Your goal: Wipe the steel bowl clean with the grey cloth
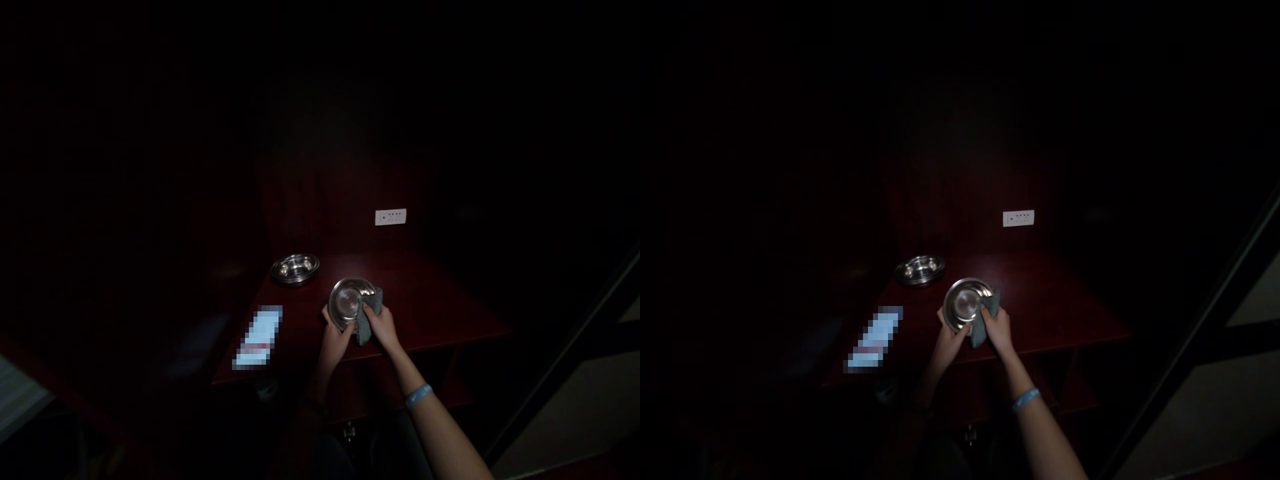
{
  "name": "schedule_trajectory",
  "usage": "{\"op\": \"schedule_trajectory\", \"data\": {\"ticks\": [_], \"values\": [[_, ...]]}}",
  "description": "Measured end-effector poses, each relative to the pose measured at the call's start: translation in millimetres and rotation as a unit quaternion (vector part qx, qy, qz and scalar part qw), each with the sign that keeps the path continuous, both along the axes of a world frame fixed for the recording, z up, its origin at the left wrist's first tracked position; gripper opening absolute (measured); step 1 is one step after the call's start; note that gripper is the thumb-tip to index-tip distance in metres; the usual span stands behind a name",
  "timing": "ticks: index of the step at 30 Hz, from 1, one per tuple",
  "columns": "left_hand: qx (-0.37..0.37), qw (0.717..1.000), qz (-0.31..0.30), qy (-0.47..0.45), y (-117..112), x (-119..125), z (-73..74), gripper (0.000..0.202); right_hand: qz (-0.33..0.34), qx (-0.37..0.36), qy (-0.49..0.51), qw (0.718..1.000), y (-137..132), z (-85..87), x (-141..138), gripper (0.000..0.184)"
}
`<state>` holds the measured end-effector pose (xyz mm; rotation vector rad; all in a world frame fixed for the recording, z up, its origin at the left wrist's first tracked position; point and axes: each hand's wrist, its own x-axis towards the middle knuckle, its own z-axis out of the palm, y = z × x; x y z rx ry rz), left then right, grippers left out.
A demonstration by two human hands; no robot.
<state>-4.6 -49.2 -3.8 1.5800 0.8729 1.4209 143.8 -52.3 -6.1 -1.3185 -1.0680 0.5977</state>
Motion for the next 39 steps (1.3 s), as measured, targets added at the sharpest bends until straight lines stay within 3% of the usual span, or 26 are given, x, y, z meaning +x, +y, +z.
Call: {"op": "schedule_trajectory", "data": {"ticks": [12, 15, 20, 28, 39], "values": [[-0.092, 0.993, 0.021, -0.072, 10.7, -1.6, 1.5, 0.05, 0.003, -0.009, -0.025, 1.0, -0.9, 1.4, 1.2, 0.035], [-0.082, 0.995, 0.025, -0.059, 9.3, -0.7, 1.4, 0.05, 0.002, -0.011, -0.023, 1.0, -1.0, 1.7, 1.0, 0.035], [-0.001, 0.997, 0.019, -0.068, 2.8, -1.4, 6.1, 0.066, 0.002, -0.008, -0.013, 1.0, 0.0, 1.0, 1.3, 0.035], [-0.014, 0.999, 0.02, -0.031, -0.2, -1.9, 5.6, 0.069, -0.003, -0.015, -0.009, 1.0, -2.0, 4.0, 0.7, 0.034], [-0.029, 0.999, 0.011, -0.026, -0.6, -4.4, 10.3, 0.054, 0.002, -0.006, 0.004, 1.0, -1.9, 3.6, -0.4, 0.035]]}}
